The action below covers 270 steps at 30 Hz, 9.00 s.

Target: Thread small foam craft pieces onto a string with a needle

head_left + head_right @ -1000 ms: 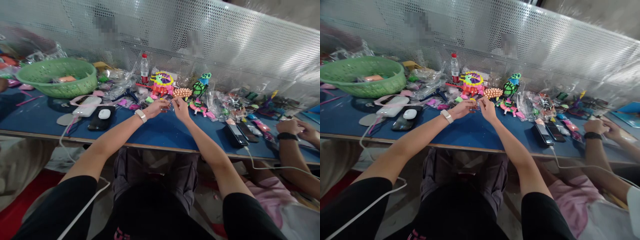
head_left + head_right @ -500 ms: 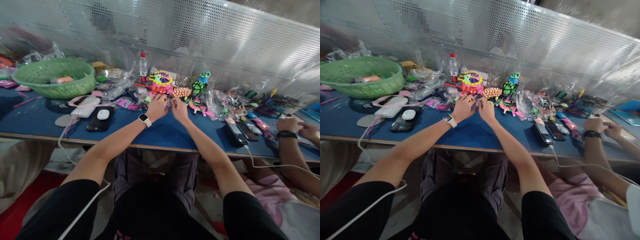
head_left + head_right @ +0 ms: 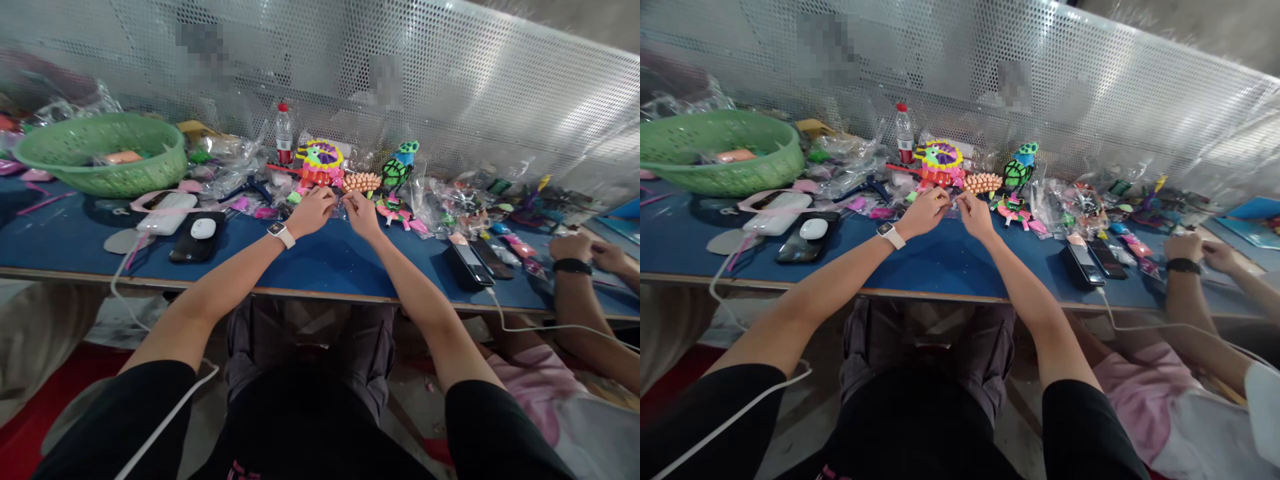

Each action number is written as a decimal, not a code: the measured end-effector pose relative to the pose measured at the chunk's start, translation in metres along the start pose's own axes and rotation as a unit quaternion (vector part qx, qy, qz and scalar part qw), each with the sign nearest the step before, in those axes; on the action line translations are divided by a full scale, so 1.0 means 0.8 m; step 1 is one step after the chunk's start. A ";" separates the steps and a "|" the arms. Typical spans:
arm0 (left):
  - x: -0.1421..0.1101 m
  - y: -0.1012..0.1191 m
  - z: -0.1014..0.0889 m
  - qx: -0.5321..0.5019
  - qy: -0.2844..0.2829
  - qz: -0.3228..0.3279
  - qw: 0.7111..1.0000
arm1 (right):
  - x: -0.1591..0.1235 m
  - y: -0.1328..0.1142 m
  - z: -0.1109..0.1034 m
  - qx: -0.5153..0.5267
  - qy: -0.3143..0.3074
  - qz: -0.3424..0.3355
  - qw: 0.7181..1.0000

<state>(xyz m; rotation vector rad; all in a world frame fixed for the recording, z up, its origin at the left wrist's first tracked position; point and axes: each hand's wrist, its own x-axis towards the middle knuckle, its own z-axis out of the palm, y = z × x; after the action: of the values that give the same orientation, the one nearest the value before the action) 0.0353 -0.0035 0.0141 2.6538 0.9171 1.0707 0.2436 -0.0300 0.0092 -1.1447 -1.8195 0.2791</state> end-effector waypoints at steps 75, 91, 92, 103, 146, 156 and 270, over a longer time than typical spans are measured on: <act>-0.003 -0.014 0.023 -0.528 -0.066 -0.181 0.827 | 0.002 0.006 0.005 0.077 0.012 -0.028 0.997; -0.006 0.019 0.010 0.131 -0.001 -0.032 0.991 | -0.008 -0.014 0.012 -0.230 0.007 -0.017 0.973; -0.006 0.020 0.009 0.140 -0.007 -0.034 0.990 | -0.007 -0.013 0.011 -0.243 0.001 -0.013 0.970; 0.000 -0.005 0.001 0.067 -0.052 -0.027 0.996 | -0.002 0.003 -0.004 -0.238 -0.025 -0.070 0.968; -0.002 0.003 0.007 -0.513 -0.012 -0.131 0.848 | 0.003 -0.002 0.015 0.184 0.031 0.020 0.982; -0.005 0.013 0.014 -0.214 0.138 -0.107 0.961 | -0.006 -0.015 0.015 0.056 0.123 0.001 0.991; 0.003 -0.044 0.013 -0.274 -0.096 -0.051 0.956 | 0.005 0.013 -0.005 0.047 -0.042 -0.021 0.998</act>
<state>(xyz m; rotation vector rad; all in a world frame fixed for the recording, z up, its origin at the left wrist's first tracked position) 0.0264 0.0270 -0.0039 2.1757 0.5997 0.8674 0.2524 -0.0222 0.0079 -1.0420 -1.8810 0.3877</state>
